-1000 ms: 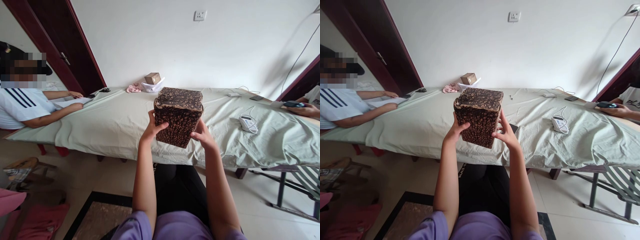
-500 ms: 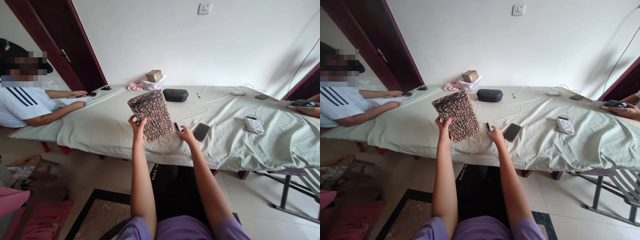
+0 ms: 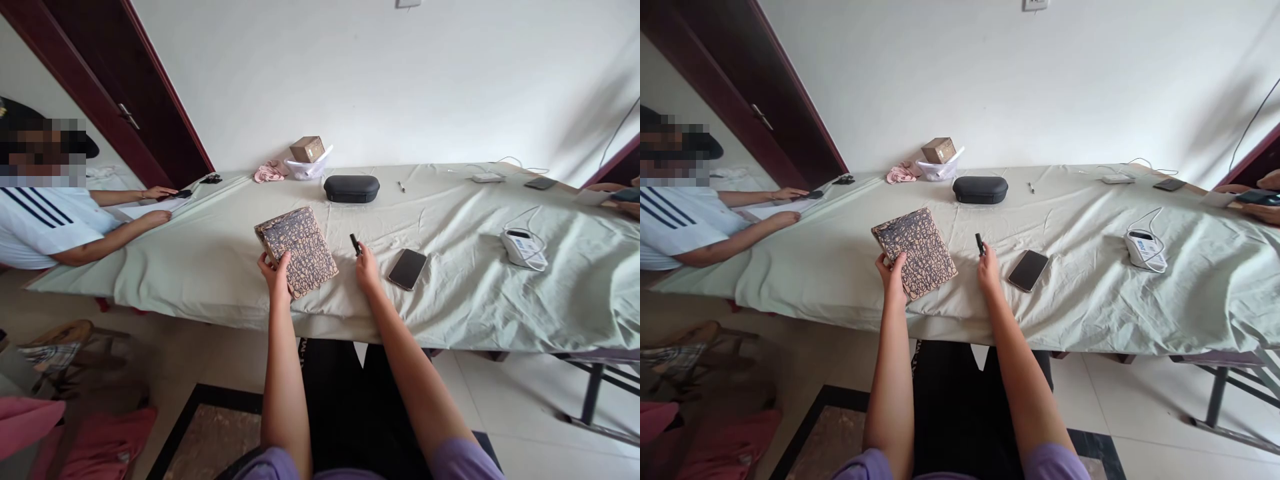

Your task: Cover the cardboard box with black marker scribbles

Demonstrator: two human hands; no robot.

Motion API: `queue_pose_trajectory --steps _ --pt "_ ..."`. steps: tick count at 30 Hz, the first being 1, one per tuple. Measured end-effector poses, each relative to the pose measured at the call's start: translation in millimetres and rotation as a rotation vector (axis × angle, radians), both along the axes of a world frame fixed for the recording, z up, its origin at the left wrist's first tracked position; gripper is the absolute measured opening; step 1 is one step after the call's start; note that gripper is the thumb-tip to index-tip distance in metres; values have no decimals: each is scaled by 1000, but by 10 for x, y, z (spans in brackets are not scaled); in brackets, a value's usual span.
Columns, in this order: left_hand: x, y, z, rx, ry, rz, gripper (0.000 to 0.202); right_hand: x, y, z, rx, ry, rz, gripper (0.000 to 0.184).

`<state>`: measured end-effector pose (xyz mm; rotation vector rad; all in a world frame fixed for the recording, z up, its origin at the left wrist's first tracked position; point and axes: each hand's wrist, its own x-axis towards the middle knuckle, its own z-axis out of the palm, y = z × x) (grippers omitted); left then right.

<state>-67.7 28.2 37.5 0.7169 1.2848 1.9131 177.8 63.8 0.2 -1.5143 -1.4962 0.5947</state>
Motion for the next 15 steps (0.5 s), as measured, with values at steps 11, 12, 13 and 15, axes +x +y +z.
queue_pose_trajectory --steps 11,12,13,15 --pt "366 185 -88 -32 29 -107 87 117 4 84 82 645 42 49" --pt "404 202 -80 -35 24 -129 85 121 -5 92 65 680 51 50" --pt "442 220 -69 -37 18 -151 84 127 -12 95 46 711 56 51" --pt "515 262 -40 -45 6 -193 82 137 -24 88 6 762 60 52"
